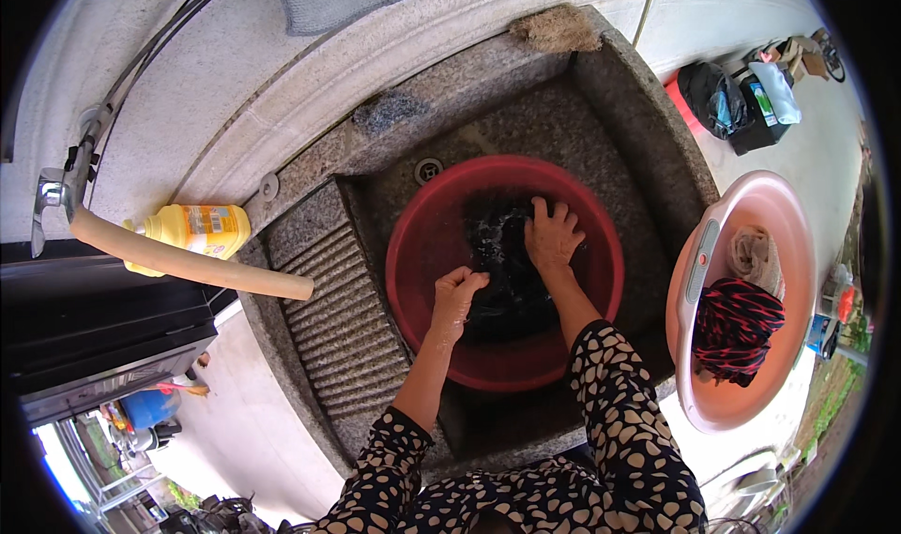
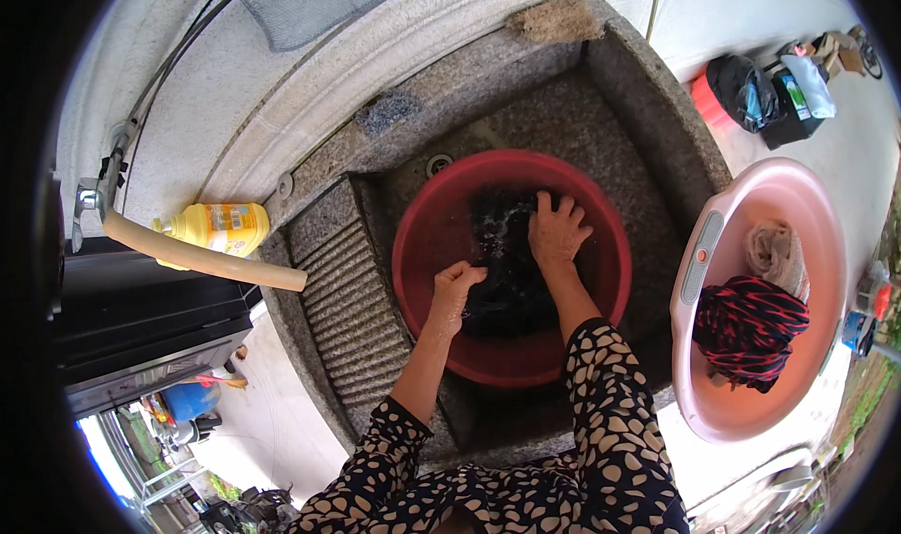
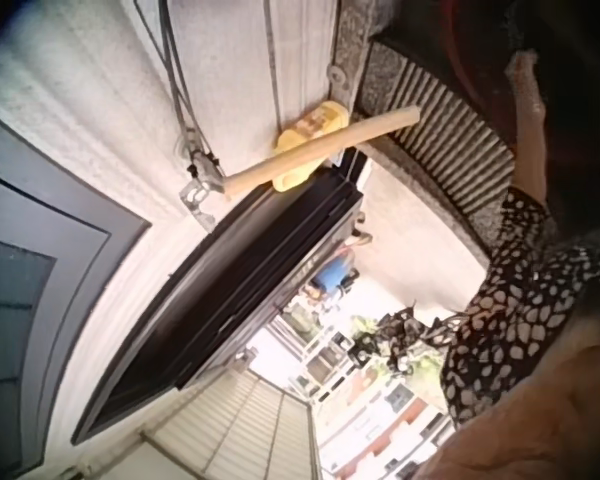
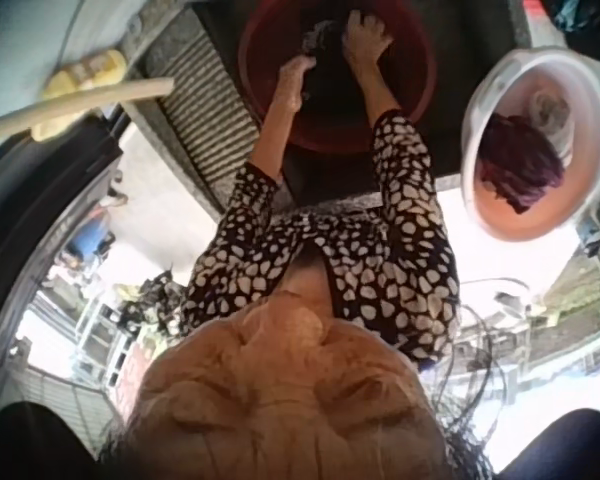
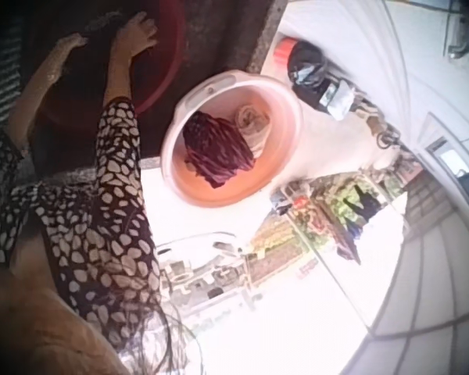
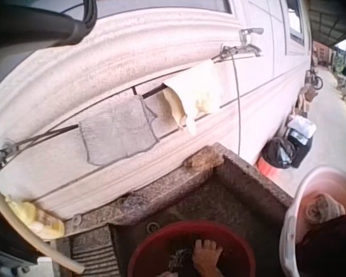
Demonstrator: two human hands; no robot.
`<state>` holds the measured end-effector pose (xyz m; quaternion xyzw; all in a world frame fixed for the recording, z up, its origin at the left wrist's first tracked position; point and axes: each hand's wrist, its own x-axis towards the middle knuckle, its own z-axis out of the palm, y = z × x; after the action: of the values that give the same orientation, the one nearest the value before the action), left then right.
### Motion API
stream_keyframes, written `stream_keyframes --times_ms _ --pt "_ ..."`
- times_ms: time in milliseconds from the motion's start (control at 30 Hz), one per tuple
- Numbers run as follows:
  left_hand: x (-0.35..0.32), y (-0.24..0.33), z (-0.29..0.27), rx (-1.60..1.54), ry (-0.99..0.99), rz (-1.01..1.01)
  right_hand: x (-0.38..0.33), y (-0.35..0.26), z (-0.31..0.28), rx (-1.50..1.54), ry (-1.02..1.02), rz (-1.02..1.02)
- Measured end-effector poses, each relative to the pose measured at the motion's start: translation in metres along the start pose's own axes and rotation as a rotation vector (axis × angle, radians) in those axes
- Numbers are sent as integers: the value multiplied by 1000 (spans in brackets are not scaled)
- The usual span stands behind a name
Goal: The person washes clothes by hand in a red basin placed in a stone sink. They scrub a dark patterned cloth and a black garment using a washboard and a brush, then rinse the items in the water.
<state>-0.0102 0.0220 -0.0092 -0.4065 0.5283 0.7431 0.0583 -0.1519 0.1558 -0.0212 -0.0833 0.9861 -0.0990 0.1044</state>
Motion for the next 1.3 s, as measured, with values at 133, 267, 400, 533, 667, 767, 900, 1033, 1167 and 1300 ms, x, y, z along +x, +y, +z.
stream_keyframes --times_ms 133,267,400,533,667,767,900,1033,1167,1300 --pt "16 -14 -3 392 480 366 -32 -25 -12 123 -193 84" --pt "24 -43 -12 872 49 105 -28 -15 40 69 -245 -220" --pt "22 -16 -13 -160 -82 -219 -11 -22 29 490 -182 -85" --pt "26 -20 -27 -675 -118 88 -88 -71 -40 694 -174 -338" --pt "-13 38 -2 -850 -505 -133 -163 -92 -75 533 35 -469" --pt "-13 24 0 -711 -388 -50 -157 -87 -75 526 36 -605" --pt "-9 -37 18 -842 -464 308 -110 -85 -69 501 -68 -405" --pt "-72 35 33 -61 110 -184 -51 -9 -41 220 -321 92" --pt "-48 24 -32 -619 347 317 -64 10 -81 -83 -231 10" --pt "-17 18 -9 -435 671 339 -41 5 -71 390 57 11"
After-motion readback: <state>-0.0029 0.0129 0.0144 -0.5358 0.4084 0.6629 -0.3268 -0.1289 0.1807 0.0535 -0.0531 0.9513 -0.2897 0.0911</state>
